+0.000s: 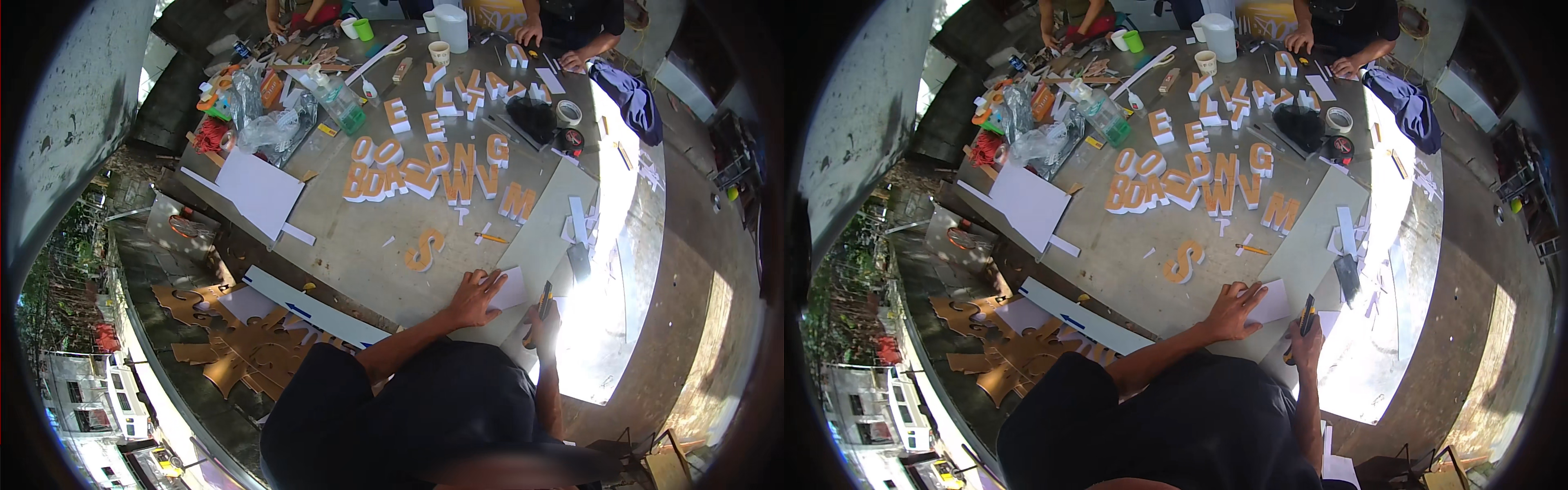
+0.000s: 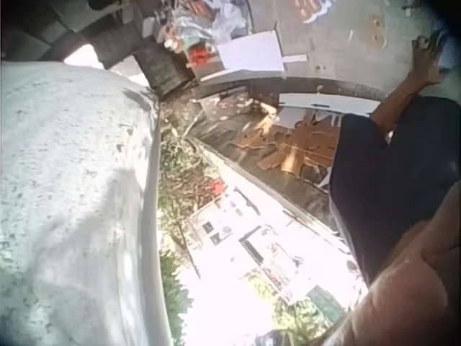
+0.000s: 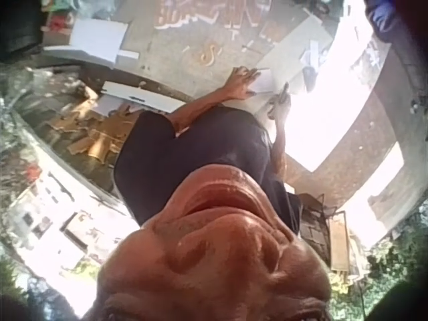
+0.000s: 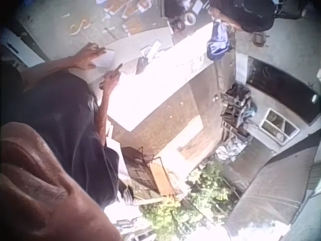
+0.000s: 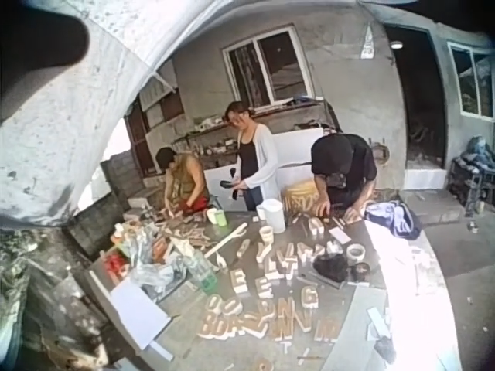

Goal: The person is cutting out letters from a sheet of paper using a utility knife.

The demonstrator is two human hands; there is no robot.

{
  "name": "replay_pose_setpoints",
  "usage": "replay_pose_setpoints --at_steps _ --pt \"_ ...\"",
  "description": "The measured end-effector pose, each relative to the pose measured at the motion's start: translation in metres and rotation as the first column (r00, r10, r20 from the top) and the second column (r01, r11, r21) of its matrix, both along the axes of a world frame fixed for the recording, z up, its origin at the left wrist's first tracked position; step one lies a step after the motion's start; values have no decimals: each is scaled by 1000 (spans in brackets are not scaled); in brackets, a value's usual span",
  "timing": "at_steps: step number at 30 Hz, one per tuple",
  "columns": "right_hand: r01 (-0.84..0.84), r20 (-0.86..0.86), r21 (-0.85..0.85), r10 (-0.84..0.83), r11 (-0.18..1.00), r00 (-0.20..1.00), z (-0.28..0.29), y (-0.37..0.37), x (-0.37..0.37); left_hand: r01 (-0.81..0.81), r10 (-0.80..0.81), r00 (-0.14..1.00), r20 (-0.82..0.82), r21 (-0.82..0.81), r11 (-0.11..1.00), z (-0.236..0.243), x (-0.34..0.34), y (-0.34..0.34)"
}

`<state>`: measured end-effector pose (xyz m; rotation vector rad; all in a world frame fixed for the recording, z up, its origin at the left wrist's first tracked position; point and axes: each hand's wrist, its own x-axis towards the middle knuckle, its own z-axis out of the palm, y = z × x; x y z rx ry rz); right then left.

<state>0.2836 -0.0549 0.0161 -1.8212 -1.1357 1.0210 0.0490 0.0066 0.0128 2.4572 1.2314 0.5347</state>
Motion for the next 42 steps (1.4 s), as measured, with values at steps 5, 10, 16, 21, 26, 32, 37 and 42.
replay_pose_setpoints --at_steps 5,10,16,21,26,32,37,42 --pt "81 -189 3 -79 997 979 16 17 0 171 -169 983 71 -30 985 15 -5 1" --pt "-35 -111 7 36 999 993 19 25 15 274 -274 960 54 14 962 38 -6 7" --pt "-71 -335 -50 50 996 941 86 33 8 285 -305 941 146 145 947 70 -5 19" --pt "253 -434 110 -182 961 882 125 29 15 -187 120 851 512 81 979 121 5 23" --pt "359 -445 185 -248 915 860 147 15 6 322 490 286 823 -565 760 134 13 25" --pt "378 -497 199 -240 904 834 153 -4 -10 415 492 205 846 -530 739 136 24 18" --pt "320 -520 171 -190 932 833 148 -14 -7 390 460 178 870 -492 778 140 21 16" --pt "312 -509 166 -190 935 840 155 -12 -4 230 375 334 865 -461 857 143 23 24"
